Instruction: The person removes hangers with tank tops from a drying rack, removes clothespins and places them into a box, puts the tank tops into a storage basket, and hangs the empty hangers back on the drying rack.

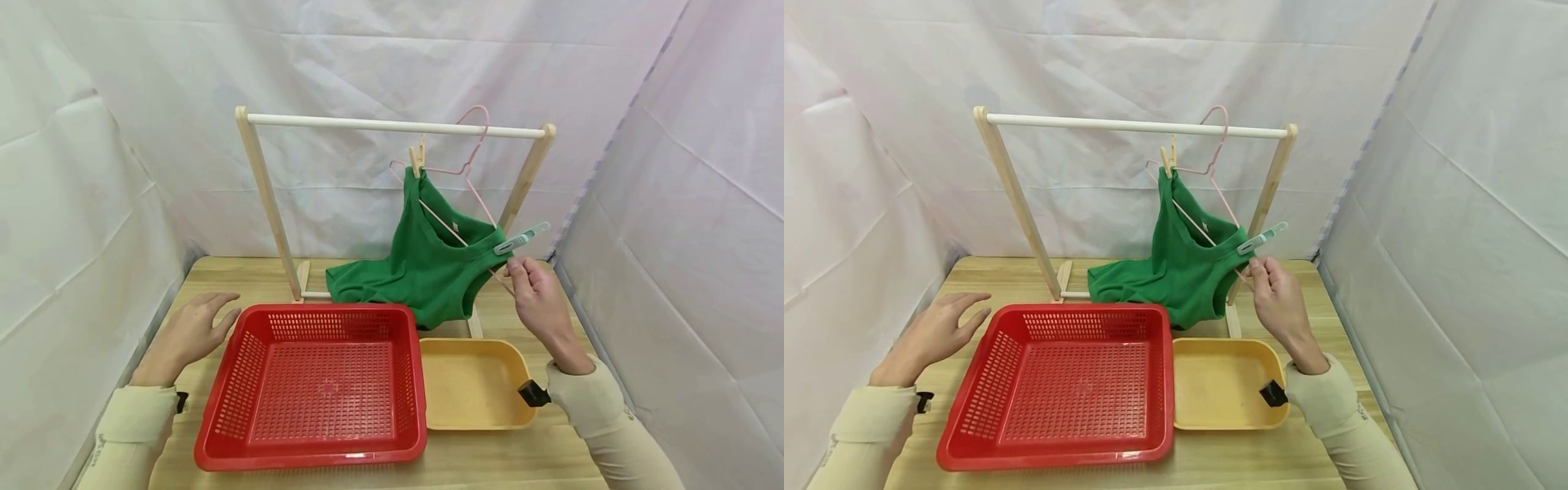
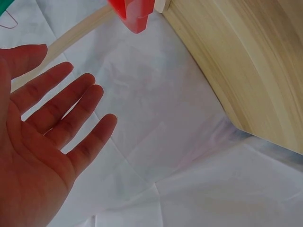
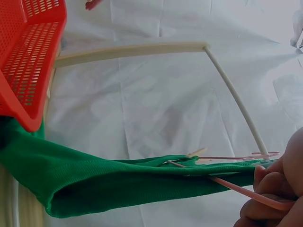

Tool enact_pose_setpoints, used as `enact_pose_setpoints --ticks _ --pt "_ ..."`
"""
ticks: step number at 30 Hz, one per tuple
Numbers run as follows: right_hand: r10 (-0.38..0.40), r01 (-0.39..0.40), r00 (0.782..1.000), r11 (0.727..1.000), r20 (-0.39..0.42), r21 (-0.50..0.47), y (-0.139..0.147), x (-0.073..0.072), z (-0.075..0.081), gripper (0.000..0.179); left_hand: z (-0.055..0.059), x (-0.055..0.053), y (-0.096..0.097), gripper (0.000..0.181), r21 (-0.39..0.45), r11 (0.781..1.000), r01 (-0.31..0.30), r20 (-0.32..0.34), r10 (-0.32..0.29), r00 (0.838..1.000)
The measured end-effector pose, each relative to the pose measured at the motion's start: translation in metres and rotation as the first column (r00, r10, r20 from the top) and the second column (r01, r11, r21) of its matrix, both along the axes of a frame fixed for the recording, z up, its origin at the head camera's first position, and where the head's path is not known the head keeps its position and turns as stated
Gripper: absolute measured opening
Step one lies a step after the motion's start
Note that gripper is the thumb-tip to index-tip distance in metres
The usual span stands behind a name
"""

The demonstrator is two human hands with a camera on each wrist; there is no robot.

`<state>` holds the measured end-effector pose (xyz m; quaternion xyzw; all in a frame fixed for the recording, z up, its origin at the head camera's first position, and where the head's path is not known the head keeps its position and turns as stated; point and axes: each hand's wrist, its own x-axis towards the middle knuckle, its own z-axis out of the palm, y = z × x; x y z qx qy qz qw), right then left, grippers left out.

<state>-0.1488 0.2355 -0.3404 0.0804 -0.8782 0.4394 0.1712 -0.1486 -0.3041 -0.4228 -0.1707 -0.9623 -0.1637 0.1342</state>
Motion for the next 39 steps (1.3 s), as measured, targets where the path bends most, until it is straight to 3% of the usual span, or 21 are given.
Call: enact_pose_setpoints --ticks 7,13,30,39 --pt "-0.017 0.017 1.0 1.0 -0.026 0.005 0.002 0.005 0.005 0.031 0.0 -0.001 0.0 0.031 0.002 1.0 0.007 -0.038 -0.007 0.999" --pt "-0.026 0.026 0.999 1.0 -0.023 -0.01 0.004 0.01 0.008 0.03 0.0 -0.002 0.003 0.032 0.018 1.0 0.011 -0.029 -0.011 1.0" --pt "0.011 -0.021 0.994 0.995 -0.107 -0.095 0.009 0.029 0.023 0.02 -0.001 -0.006 0.005 0.031 0.029 0.999 0.022 -0.04 -0.021 0.999" --pt "-0.002 -0.009 0.991 0.996 -0.133 -0.089 0.014 0.037 0.033 0.02 0.006 -0.009 0.007 0.032 0.038 0.999 0.037 -0.044 -0.035 0.998"
